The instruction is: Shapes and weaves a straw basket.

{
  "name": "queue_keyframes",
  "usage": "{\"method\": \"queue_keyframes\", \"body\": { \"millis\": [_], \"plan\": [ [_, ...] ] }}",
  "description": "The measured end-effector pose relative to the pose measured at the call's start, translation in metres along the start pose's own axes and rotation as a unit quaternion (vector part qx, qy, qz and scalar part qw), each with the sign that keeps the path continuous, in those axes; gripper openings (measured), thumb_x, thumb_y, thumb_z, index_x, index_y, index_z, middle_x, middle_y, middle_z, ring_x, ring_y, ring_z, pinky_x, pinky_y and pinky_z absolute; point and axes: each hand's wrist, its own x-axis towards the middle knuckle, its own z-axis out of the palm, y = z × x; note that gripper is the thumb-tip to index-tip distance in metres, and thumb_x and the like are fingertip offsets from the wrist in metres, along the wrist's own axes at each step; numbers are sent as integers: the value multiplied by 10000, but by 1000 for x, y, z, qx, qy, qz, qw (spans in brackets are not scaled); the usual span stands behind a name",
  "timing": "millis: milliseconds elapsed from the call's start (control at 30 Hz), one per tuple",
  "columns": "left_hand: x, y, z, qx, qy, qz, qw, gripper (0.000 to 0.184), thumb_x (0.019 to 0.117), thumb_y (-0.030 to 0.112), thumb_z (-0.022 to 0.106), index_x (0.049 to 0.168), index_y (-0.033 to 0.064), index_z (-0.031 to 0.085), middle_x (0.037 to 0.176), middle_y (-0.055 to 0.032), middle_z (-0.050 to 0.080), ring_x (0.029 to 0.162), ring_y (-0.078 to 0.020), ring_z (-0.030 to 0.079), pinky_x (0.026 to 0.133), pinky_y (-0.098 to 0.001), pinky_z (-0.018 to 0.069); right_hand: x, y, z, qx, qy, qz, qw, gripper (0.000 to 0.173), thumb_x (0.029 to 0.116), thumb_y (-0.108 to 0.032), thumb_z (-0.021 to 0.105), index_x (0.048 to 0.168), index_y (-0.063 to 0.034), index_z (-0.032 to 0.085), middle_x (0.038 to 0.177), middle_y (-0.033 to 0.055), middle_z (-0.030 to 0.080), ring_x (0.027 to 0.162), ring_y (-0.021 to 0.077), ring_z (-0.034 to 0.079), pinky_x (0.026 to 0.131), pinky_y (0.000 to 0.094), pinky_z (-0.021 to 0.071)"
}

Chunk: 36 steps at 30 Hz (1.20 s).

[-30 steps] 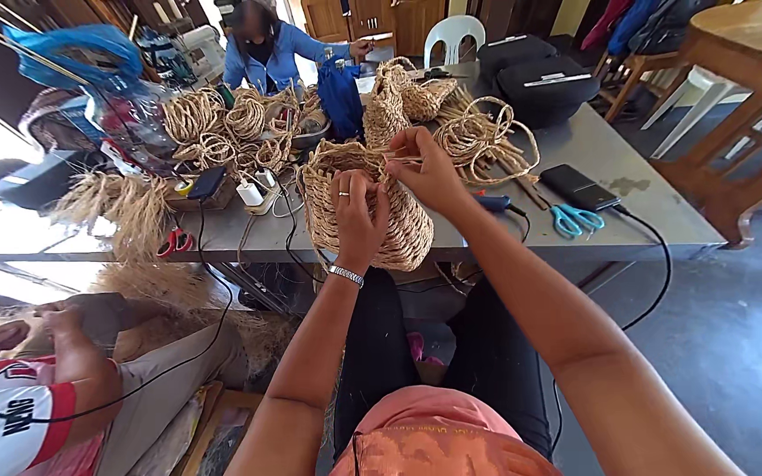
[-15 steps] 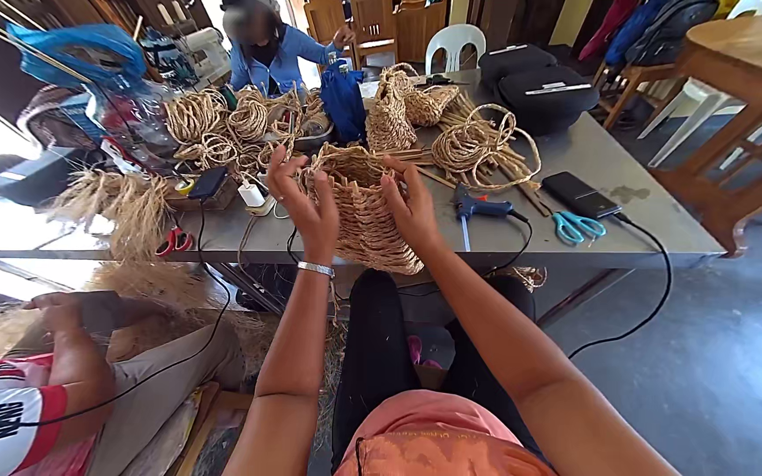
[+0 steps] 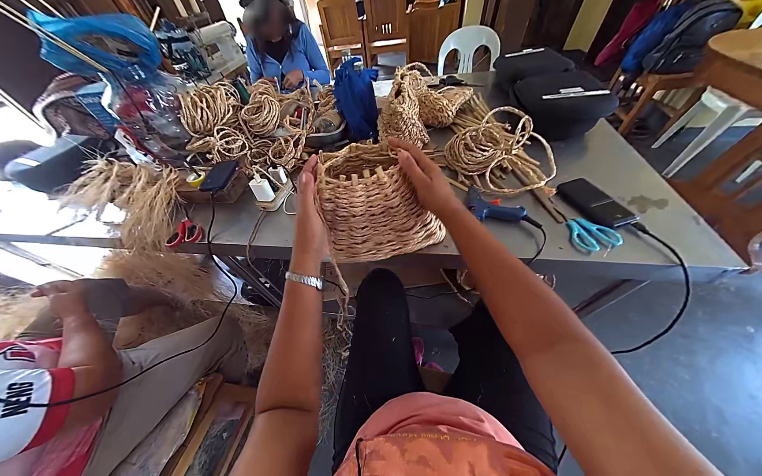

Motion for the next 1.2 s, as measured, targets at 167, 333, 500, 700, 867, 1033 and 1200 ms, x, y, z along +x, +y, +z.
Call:
{"method": "queue_keyframes", "body": {
  "millis": [167,333,500,700,867,1033,1200],
  "plan": [
    [-53,6,38,151,106,92,978,580,1098,433,390,1528,45,352,1573,-120,394,1425,-173,426,1153,-378,409,29,-7,-19,-73,-40,29,996,465,1104,-260,416,1509,-42,485,1539,137,510,1418,206,492,1190,392,383],
    [-80,-4,66,222,115,157,956,407,1067,324,513,1404,96,497,1602,-118,373,1461,-261,386,1088,-466,444,28,-15,-21,-103,77,80,988,320,1048,-223,580,1253,22,601,1204,177,673,1088,228,679,973,389,544],
    [-80,-4,71,243,116,153,951,264,1051,326,557,1236,145,606,1622,-108,344,1454,-296,382,1104,-504,404,1,-38,-16,-128,156,-37,979,276,1046,-205,559,1157,25,665,1131,157,695,1075,190,678,965,343,549],
    [-84,2,63,228,99,141,958,250,1049,323,565,1220,156,637,1606,-90,367,1438,-264,412,1050,-442,486,-46,-67,17,-136,45,-188,972,254,1019,-95,541,1191,23,686,1166,136,709,1160,220,655,1048,393,521],
    [-82,8,54,280,127,184,934,188,1024,242,617,1151,119,680,1334,-93,527,1230,-210,504,976,-352,458,-53,-50,32,-134,80,-246,957,192,992,-61,577,1110,31,698,1131,160,716,1215,305,626,1131,453,443],
    [-82,22,44,270,77,157,947,242,1068,213,551,1204,43,657,1172,-103,632,994,-129,667,840,-284,586,-54,-48,37,-176,102,-263,943,181,985,-74,568,1072,11,702,1083,140,722,1171,302,640,1114,458,448],
    [-77,28,42,335,53,151,929,284,1101,201,440,1239,26,616,1149,-137,615,914,-173,651,783,-318,568,-54,-48,42,-199,119,-256,938,193,969,-74,568,1086,2,702,1067,135,721,1144,296,648,1109,457,445]
  ]
}}
